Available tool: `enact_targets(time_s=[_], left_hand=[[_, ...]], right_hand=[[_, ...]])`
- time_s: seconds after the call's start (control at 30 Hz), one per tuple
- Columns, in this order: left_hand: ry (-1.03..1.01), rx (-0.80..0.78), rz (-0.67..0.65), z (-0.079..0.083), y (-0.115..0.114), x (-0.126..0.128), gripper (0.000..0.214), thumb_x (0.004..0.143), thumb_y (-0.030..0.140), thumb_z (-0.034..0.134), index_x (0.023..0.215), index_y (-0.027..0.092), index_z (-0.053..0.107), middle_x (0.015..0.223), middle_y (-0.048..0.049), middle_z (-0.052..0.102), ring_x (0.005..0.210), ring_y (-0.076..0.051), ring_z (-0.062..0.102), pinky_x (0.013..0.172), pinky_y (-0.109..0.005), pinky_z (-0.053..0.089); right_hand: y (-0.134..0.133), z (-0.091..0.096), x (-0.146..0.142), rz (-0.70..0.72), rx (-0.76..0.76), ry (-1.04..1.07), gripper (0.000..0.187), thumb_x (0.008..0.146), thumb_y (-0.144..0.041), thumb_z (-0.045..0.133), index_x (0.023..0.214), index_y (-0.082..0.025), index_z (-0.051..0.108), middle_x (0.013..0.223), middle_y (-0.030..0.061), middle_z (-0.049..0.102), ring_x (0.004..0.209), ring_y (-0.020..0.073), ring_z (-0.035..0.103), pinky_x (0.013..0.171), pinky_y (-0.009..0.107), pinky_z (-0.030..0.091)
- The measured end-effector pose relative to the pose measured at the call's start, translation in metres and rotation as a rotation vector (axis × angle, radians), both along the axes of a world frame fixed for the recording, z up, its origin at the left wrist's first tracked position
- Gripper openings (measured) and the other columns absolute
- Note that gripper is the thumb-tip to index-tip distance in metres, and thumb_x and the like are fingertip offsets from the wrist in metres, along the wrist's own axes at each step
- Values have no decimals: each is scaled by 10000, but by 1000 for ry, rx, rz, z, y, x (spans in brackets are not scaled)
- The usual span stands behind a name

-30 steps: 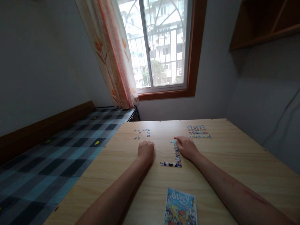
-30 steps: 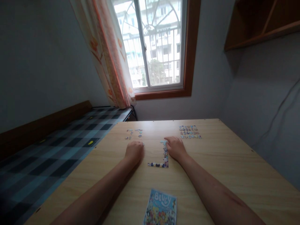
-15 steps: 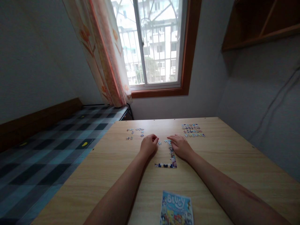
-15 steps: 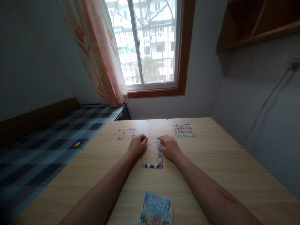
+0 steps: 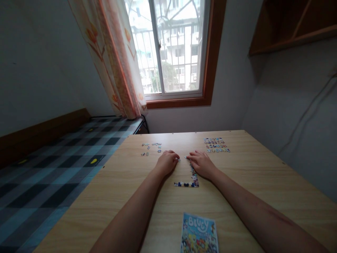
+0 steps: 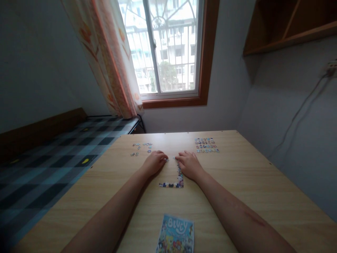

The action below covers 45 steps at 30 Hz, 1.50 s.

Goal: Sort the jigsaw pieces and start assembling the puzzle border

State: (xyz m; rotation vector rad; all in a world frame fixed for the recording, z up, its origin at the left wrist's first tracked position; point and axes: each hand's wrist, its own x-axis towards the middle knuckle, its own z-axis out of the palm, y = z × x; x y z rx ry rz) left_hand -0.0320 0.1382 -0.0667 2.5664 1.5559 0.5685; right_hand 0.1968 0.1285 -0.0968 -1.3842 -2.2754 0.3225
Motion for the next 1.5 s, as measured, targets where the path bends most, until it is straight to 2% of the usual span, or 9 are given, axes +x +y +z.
enact_targets(time_s=[0.1,0.33,0.53,0.7,0.93,1.13,1.3,1.4,1.5], left_hand=[[-21,-9,18,-2,1,-1,203,868,188,611,956,216,793,1042,-84,715,979,-222,633,975,-352,474],[-112,-5,66,-12,1,8,118,843,220,672,892,201,778,1032,-85,713,1013,-231,618,994,-364,462],[-159,17,108,-16,1,16,106,837,203,669,866,197,771,1025,-87,708,1005,-226,614,989,-369,466],[-176,68,121,-19,4,23,108,836,189,664,874,195,765,1046,-87,704,1027,-233,598,987,-378,467],[-150,45,133,-17,3,26,138,860,226,644,883,203,778,1040,-87,710,1023,-234,605,989,-379,469],[-198,35,122,-15,2,23,173,867,218,628,940,197,782,1065,-82,721,1039,-227,618,1006,-369,471],[-242,33,169,-15,2,21,198,859,173,610,949,191,785,1039,-76,725,1016,-219,635,997,-348,483],[-194,45,156,-16,1,22,233,878,212,611,1036,194,781,1085,-84,722,1056,-232,618,1018,-361,472],[-89,44,107,-16,-1,24,284,919,278,589,1138,230,763,1196,-90,699,1128,-256,582,1053,-404,444]], right_hand=[[-1,1,0,19,-4,2,367,971,-287,483,1264,-321,702,1434,65,596,1405,339,427,1141,652,258],[-3,0,-1,74,60,-5,355,952,-271,524,1250,-297,715,1400,67,625,1382,331,457,1145,582,298],[-4,2,-2,91,43,13,373,961,-266,501,1272,-294,704,1397,56,632,1391,334,458,1152,595,288],[-3,5,-3,116,21,40,384,962,-247,486,1280,-262,702,1386,79,640,1390,312,478,1157,555,312],[-3,5,-3,122,24,53,387,965,-249,490,1295,-266,693,1372,65,650,1372,300,504,1164,527,316],[-3,3,-1,124,19,61,391,968,-260,481,1300,-266,687,1383,64,642,1358,302,518,1164,542,315],[0,0,0,96,53,93,412,946,-236,489,1312,-207,677,1367,99,651,1333,265,540,1158,455,355],[0,0,0,56,65,102,412,943,-229,483,1301,-183,683,1344,108,665,1315,258,552,1147,430,370],[0,1,-1,79,79,83,398,952,-236,480,1288,-207,692,1330,99,674,1302,257,558,1143,435,367]])
